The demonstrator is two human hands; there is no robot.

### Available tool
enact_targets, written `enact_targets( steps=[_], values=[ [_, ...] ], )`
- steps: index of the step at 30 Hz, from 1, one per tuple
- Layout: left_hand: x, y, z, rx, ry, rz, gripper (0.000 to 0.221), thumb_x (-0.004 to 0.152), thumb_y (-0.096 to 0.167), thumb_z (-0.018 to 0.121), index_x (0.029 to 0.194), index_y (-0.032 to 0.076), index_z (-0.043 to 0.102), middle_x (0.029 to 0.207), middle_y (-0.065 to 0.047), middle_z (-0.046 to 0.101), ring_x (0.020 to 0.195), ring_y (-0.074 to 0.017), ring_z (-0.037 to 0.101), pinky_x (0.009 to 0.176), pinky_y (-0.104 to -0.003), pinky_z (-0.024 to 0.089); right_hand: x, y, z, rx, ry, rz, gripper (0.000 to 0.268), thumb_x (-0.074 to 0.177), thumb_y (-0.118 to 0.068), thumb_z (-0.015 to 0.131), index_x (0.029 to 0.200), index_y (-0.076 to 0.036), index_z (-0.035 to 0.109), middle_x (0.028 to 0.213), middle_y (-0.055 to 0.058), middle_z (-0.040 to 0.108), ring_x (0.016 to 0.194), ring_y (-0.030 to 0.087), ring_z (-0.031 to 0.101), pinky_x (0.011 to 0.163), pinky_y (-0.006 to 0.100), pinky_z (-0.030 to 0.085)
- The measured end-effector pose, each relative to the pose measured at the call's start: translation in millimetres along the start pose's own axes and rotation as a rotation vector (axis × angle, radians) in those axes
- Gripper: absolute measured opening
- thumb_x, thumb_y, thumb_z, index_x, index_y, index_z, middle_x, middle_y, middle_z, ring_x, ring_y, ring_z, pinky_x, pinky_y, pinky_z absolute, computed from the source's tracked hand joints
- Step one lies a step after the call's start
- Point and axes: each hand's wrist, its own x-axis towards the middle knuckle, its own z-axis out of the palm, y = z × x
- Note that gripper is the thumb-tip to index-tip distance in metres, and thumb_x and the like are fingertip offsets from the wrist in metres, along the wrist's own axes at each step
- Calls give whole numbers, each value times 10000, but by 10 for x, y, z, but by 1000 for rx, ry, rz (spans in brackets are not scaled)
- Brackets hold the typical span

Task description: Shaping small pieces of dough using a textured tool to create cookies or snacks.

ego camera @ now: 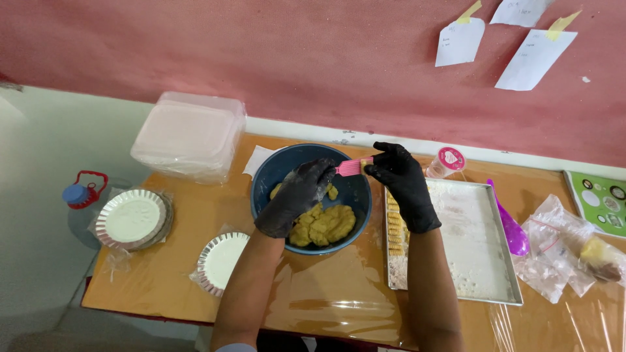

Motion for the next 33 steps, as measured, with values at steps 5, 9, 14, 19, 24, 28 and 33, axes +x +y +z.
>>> enact_targets(
  steps=[5, 9, 14, 19, 24, 28, 33],
  values=[
    [-42, -72, 90, -105, -3, -79, 251, 989, 152, 689, 1158, -35, 684, 938, -235, 746, 835, -417, 741, 581, -440, 641, 31, 10, -36, -30, 1, 1, 480, 873, -145, 808, 1329, -130, 658, 1048, 78, 707, 848, 107, 610, 736, 217, 501],
    [-89, -58, 142, -18, 75, -81, 303, 974, 237, 723, 1164, 2, 702, 929, -211, 754, 820, -401, 742, 544, -429, 638, 142, 164, 23, -41, 68, -48, 398, 921, -209, 789, 1300, -155, 682, 949, 62, 698, 787, 118, 608, 687, 227, 493],
    [-127, -109, 211, 182, 77, 6, 288, 963, 249, 738, 1152, 33, 723, 897, -171, 750, 783, -339, 746, 567, -403, 643, 106, 235, 149, -218, 77, -65, 562, 795, -264, 903, 1291, -120, 681, 1101, 95, 720, 906, 176, 605, 740, 278, 527],
    [-84, 26, 147, 1, 37, -111, 270, 985, 234, 707, 1148, 19, 712, 908, -202, 749, 790, -395, 735, 540, -447, 634, 150, 260, 142, -200, 67, -15, 568, 773, -245, 909, 1281, -127, 683, 1038, 59, 726, 783, 113, 553, 686, 239, 518],
    [-138, -219, 248, -35, 44, -128, 244, 964, 236, 725, 1134, 61, 731, 930, -177, 758, 824, -390, 741, 572, -439, 624, 118, 133, 101, -39, 84, 24, 511, 783, -192, 907, 1244, -127, 697, 1048, 58, 730, 887, 113, 574, 712, 220, 492],
    [-79, -222, 260, -130, 15, -157, 222, 975, 213, 702, 1127, 52, 720, 947, -195, 755, 847, -416, 735, 583, -450, 624, 121, 197, 43, 110, 94, 47, 511, 746, -136, 920, 1203, -83, 698, 972, 42, 672, 852, 116, 571, 686, 210, 495],
    [21, 44, -26, -208, 32, -156, 197, 978, 140, 695, 1106, -9, 707, 907, -249, 741, 850, -466, 724, 602, -471, 622, 196, 376, -48, 199, 86, -13, 286, 815, -99, 874, 1049, -33, 723, 873, 153, 709, 750, 211, 684, 652, 251, 540]
  ],
)
